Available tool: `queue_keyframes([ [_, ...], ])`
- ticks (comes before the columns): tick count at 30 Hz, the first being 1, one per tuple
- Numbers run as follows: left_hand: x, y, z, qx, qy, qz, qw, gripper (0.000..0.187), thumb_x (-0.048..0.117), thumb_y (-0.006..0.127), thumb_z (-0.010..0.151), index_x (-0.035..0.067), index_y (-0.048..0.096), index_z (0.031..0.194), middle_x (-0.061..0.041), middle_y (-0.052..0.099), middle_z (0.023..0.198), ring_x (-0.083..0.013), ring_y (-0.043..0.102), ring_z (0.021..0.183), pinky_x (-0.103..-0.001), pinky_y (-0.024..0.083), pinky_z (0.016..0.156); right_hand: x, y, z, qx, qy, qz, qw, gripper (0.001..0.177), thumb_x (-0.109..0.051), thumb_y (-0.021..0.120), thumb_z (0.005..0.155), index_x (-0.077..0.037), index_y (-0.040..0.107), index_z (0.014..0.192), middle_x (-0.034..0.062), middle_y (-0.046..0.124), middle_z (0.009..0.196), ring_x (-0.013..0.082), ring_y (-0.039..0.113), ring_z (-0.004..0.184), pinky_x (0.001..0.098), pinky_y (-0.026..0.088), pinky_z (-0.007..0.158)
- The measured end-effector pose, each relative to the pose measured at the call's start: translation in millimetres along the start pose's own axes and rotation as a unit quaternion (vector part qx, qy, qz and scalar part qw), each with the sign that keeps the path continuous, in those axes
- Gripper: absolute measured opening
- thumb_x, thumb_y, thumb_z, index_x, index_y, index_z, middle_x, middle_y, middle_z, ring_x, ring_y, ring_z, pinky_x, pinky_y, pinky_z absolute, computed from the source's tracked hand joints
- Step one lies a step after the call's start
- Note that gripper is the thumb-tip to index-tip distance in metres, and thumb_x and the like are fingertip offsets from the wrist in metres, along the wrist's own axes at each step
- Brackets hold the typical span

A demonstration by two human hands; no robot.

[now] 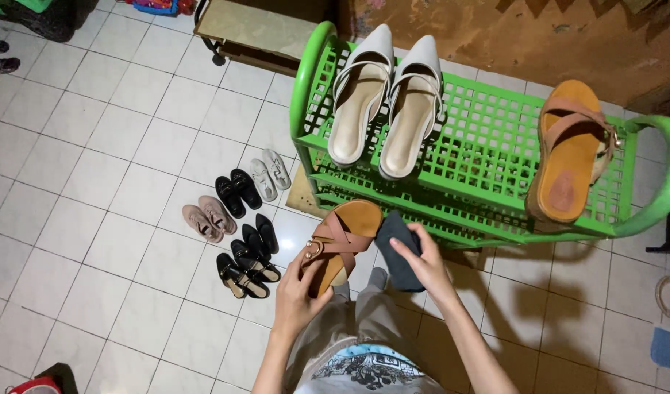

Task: Cleaning and organizing various pairs of shoes on a rack and the floor using a cloth.

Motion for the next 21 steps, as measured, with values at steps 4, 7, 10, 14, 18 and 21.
queue_keyframes([
  [4, 10, -13, 3, 0.004, 0.014, -0.009, 1.000, 0.058, 0.023, 0.084, 0.068, 0.007, 0.069, 0.122, -0.020, 0.057, 0.139, -0.0384, 0.063, 0.119, -0.046, 0.055, 0.096, -47, -5, -30, 0.155, -0.264, -0.214, 0.928, 0.032, -0.018, 0.074, 0.092, -0.010, 0.061, 0.120, 0.0055, 0.075, 0.100, 0.0130, 0.074, 0.085, 0.0273, 0.056, 0.073],
  [7, 21, -20, 7, -0.018, 0.021, -0.010, 1.000, 0.057, 0.022, 0.084, 0.068, 0.008, 0.069, 0.121, -0.018, 0.058, 0.140, -0.0364, 0.065, 0.117, -0.044, 0.056, 0.094, -81, 8, -42, 0.169, -0.430, -0.412, 0.785, 0.042, -0.007, 0.074, 0.084, -0.023, 0.071, 0.123, 0.0012, 0.075, 0.110, 0.0195, 0.068, 0.095, 0.0338, 0.055, 0.086],
  [10, 34, -22, 9, -0.016, 0.064, -0.012, 0.998, 0.056, 0.023, 0.085, 0.068, 0.008, 0.069, 0.119, -0.019, 0.058, 0.140, -0.0369, 0.065, 0.116, -0.045, 0.055, 0.094, -130, 42, -54, 0.094, -0.495, -0.568, 0.651, 0.058, -0.011, 0.081, 0.079, -0.028, 0.069, 0.133, 0.0019, 0.069, 0.133, 0.0235, 0.059, 0.110, 0.0408, 0.048, 0.095],
  [14, 39, -18, 14, 0.022, 0.081, 0.011, 0.996, 0.057, 0.024, 0.085, 0.066, 0.005, 0.067, 0.117, -0.021, 0.057, 0.140, -0.0379, 0.065, 0.114, -0.046, 0.055, 0.093, -167, 47, -51, 0.034, -0.490, -0.585, 0.645, 0.065, -0.014, 0.078, 0.065, -0.027, 0.065, 0.127, 0.0078, 0.048, 0.149, 0.0334, 0.047, 0.133, 0.0552, 0.039, 0.106],
  [18, 48, -13, 18, 0.034, 0.088, 0.029, 0.995, 0.058, 0.026, 0.086, 0.066, 0.004, 0.067, 0.116, -0.021, 0.057, 0.140, -0.0371, 0.065, 0.109, -0.045, 0.055, 0.089, -147, 24, -37, -0.057, -0.461, -0.556, 0.690, 0.067, -0.004, 0.074, 0.076, -0.021, 0.060, 0.139, 0.0103, 0.042, 0.149, 0.0364, 0.046, 0.132, 0.0500, 0.043, 0.108],
  [21, 64, -12, 26, 0.045, 0.099, 0.011, 0.994, 0.057, 0.025, 0.085, 0.067, 0.003, 0.066, 0.116, -0.020, 0.057, 0.141, -0.0363, 0.065, 0.110, -0.045, 0.055, 0.091, -155, 17, -44, -0.067, -0.432, -0.593, 0.676, 0.072, 0.006, 0.068, 0.071, -0.017, 0.060, 0.139, 0.0068, 0.048, 0.147, 0.0351, 0.048, 0.128, 0.0472, 0.046, 0.107],
])
Point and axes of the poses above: each hand's wrist, its own z-axis towards the middle knuckle, its own y-axis out of the palm, x = y × z, the point moved 5 cm from there along z, towards the middle knuckle
